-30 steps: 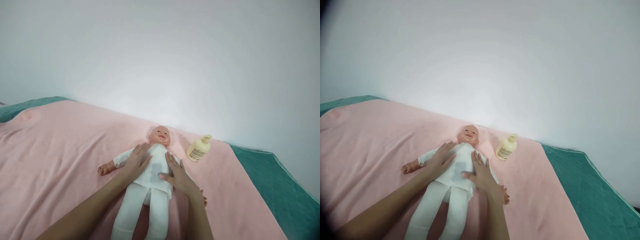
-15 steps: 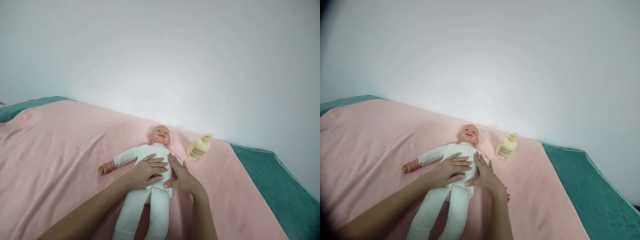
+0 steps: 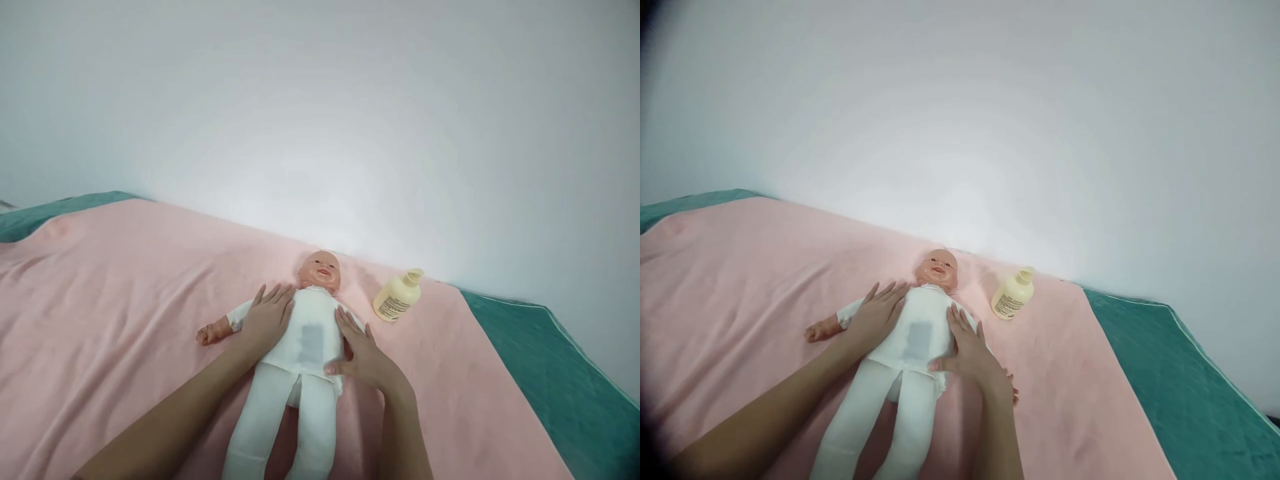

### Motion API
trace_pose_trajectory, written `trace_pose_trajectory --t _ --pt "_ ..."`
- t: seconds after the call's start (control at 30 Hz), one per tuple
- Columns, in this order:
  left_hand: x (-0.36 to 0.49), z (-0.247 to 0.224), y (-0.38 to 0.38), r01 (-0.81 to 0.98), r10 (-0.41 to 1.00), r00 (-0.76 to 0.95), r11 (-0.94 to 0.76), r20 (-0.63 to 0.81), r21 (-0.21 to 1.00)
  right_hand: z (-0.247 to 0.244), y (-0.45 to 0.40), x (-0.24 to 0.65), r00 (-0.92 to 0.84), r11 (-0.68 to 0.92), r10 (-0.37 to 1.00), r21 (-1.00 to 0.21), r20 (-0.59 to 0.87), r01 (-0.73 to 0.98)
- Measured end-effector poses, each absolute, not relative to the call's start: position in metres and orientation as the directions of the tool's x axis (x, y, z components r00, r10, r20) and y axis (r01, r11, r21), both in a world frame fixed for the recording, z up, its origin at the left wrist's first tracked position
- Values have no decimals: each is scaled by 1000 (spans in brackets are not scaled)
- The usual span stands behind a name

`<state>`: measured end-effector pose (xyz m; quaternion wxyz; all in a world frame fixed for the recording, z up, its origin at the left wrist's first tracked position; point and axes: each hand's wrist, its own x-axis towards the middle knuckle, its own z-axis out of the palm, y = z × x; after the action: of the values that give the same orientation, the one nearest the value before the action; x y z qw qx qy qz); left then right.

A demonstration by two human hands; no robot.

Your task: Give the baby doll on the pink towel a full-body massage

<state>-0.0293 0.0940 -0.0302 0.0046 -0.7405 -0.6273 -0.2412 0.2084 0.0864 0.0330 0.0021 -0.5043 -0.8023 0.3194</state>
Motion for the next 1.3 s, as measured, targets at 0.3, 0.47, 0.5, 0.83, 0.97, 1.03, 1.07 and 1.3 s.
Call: trace_pose_trajectory --t 0.3,0.47,0.5,0.83,0.97,1.03,1.07,1.3 --pt "-37 -37 96 966 924 129 -199 359 165 46 72 192 -680 484 726 -622 -108 616" --pt "-37 -38 98 965 924 123 -196 361 173 42 67 166 -776 591 631 -633 -24 500" --pt "-38 -39 98 964 924 125 -200 361 176 39 68 162 -782 604 622 -621 -23 499" --pt "-37 -36 98 959 920 129 -211 370 190 11 82 156 -613 552 790 -453 15 700" --pt "-38 -36 98 955 913 98 -199 395 221 3 84 156 -533 493 846 -427 31 758" --pt "-38 -36 99 953 913 95 -199 397 229 0 84 155 -513 478 858 -434 41 764" --pt "-38 -35 98 952 913 97 -201 396 230 -2 84 155 -500 468 865 -442 50 765" --pt "-37 -29 95 927 915 81 -215 395 308 -17 90 157 -358 367 925 -541 126 757"
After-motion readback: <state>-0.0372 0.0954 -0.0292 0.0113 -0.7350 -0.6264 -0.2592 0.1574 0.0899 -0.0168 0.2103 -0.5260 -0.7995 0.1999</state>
